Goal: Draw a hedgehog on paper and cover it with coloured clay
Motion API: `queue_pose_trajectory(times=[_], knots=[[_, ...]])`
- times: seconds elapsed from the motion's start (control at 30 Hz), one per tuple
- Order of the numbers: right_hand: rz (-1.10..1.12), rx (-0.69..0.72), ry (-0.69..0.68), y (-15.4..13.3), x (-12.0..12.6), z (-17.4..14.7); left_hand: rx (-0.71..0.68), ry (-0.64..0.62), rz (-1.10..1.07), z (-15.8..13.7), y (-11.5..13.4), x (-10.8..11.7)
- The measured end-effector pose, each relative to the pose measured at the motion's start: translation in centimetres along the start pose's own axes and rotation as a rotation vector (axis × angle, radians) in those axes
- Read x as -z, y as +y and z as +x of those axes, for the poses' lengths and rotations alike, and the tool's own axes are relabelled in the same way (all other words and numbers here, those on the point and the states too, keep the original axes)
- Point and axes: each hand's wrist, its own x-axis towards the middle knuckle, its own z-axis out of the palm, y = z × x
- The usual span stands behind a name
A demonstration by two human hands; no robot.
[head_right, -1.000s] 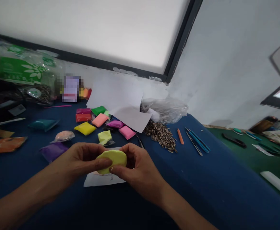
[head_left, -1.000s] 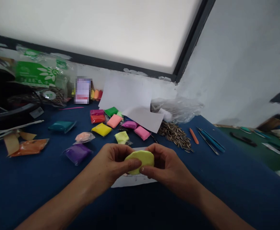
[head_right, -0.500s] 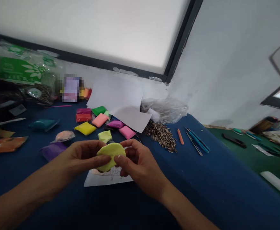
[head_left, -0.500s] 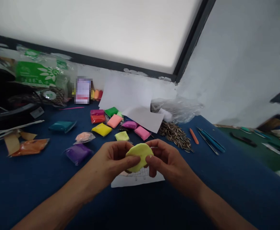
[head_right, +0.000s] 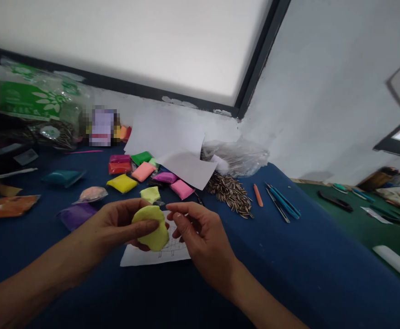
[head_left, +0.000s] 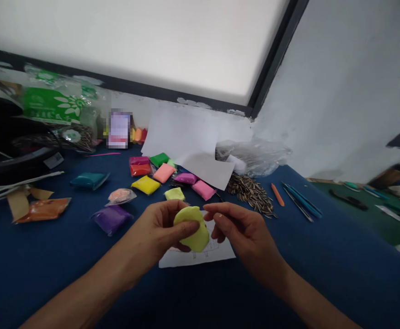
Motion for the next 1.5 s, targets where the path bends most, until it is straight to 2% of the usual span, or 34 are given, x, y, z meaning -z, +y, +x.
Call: queue_pose_trajectory(times=[0.17, 0.4, 0.57, 0.73, 0.83, 1.1, 1.27, 1.43, 1.5], knots=[[-0.187, 0.078, -0.048, 0.0, -0.2, -0.5, 0.01, 0.014, -0.01, -0.1, 0.5, -0.3], [-0.152, 0.134, -0.049, 0.2, -0.9, -0.8, -0.054, 0.054, -0.038, 0.0, 0.2, 0.0], [-0.209, 0.178, 0.003, 0.0, -0.8, -0.8, -0.03, 0.036, -0.029, 0.0, 0.0, -0.2], [-0.24, 0.235, -0.027, 0.5, -0.8, -0.9, -0.036, -0.022, -0.026, 0.1, -0.4, -0.6], [-0.223, 0.218, -0.046, 0.6, -0.9, -1.0, -0.058, -0.05, -0.031, 0.1, -0.6, -0.7], [-0.176, 0.196, -0.08, -0.4, -1.2, -1.4, -0.03, -0.017, -0.022, 0.2, -0.4, -0.7], [-0.191, 0.182, -0.008, 0.0, -1.1, -1.1, -0.011, -0.028, -0.013, 0.1, -0.4, -0.9], [-0.197, 0.158, -0.104, 0.3, -1.0, -1.0, -0.026, -0.047, -0.055, 0.3, -0.6, -1.1], [-0.198, 0.164, -0.081, 0.4, -1.0, -0.9, -0.027, -0.038, -0.065, 0.3, -0.6, -1.1]])
